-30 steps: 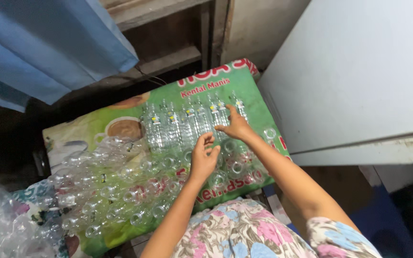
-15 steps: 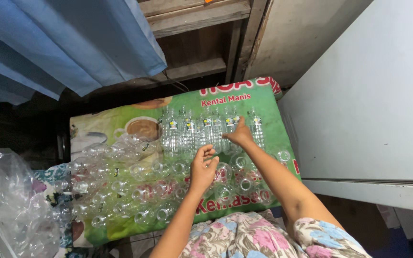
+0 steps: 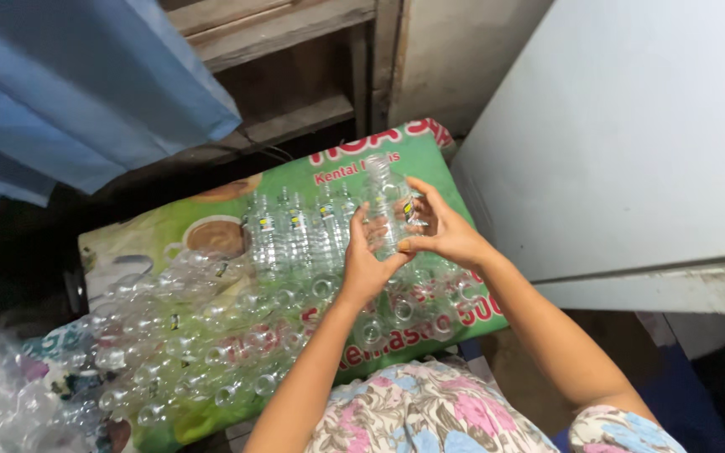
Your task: The person applies small printed labels to clear plastic bottles arranged on a table. They peel labels from a sheet and affix them to the bottles one by one, then move the labeled bottles to a separate area.
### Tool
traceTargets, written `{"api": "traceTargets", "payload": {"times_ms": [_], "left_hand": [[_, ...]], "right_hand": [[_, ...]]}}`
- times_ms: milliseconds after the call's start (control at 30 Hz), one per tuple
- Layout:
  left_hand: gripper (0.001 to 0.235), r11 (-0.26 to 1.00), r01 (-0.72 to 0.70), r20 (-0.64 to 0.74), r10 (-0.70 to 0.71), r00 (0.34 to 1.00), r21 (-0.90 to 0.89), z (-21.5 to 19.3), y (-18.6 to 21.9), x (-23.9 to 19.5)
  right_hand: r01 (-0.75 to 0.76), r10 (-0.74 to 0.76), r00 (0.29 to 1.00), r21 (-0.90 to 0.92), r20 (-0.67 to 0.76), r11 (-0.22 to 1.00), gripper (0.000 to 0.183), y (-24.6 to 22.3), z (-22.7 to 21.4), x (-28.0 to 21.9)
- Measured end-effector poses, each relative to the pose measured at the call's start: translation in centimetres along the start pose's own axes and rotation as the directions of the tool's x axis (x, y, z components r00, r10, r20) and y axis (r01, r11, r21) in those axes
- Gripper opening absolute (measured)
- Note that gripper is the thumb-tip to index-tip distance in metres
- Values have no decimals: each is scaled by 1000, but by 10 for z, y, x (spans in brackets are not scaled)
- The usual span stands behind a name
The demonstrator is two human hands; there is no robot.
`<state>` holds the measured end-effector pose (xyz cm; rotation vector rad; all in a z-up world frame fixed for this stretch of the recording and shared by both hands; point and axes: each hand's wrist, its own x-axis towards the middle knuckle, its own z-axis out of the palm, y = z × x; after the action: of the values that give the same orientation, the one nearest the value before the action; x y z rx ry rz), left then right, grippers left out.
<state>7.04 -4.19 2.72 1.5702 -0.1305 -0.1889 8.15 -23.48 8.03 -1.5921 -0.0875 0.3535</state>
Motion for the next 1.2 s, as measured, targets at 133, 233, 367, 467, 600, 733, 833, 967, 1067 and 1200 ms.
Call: {"api": "traceTargets", "payload": {"times_ms": [133,233,367,467,600,733,833,967,1067,1200], "left_hand": [[109,975,-161,102,146,984,153,17,30,3],[105,936,-223,170,181,969,273,28,44,1],[103,870,-335,228,267,937,361,39,51,-2],[102,856,-351,258,266,929,380,49,47,-2],[102,847,-345,279,245,929,404,50,34,-1],[87,819,-300,243,203,949,488,42,13,-6],[74,822,-288,241,190,952,492,39,-1,-14],[61,812,-298,285,170,943,502,39,-12,-19],[52,770,-393,387,207,899,502,56,-19,-14],[48,616,-563,540,250,803,552,90,-28,8]], "right_hand": [[232,-251,966,-228,-61,946,100,-42,-12,-30],[250,-358,913,-425,-197,870,91,-66,-16,-51],[269,-506,830,-628,-234,730,71,-89,-19,-70],[279,-537,815,-666,-217,692,54,-96,-21,-77],[238,-579,769,-720,-269,652,49,-93,-32,-83],[101,-601,705,-787,-375,609,46,-69,-60,-85],[-1,-579,696,-807,-425,591,45,-34,-82,-81],[-104,-462,754,-779,-468,618,48,22,-96,-78],[-121,-470,770,-822,-432,557,51,53,-99,-85],[-144,-425,783,-797,-454,586,54,64,-99,-94]]}}
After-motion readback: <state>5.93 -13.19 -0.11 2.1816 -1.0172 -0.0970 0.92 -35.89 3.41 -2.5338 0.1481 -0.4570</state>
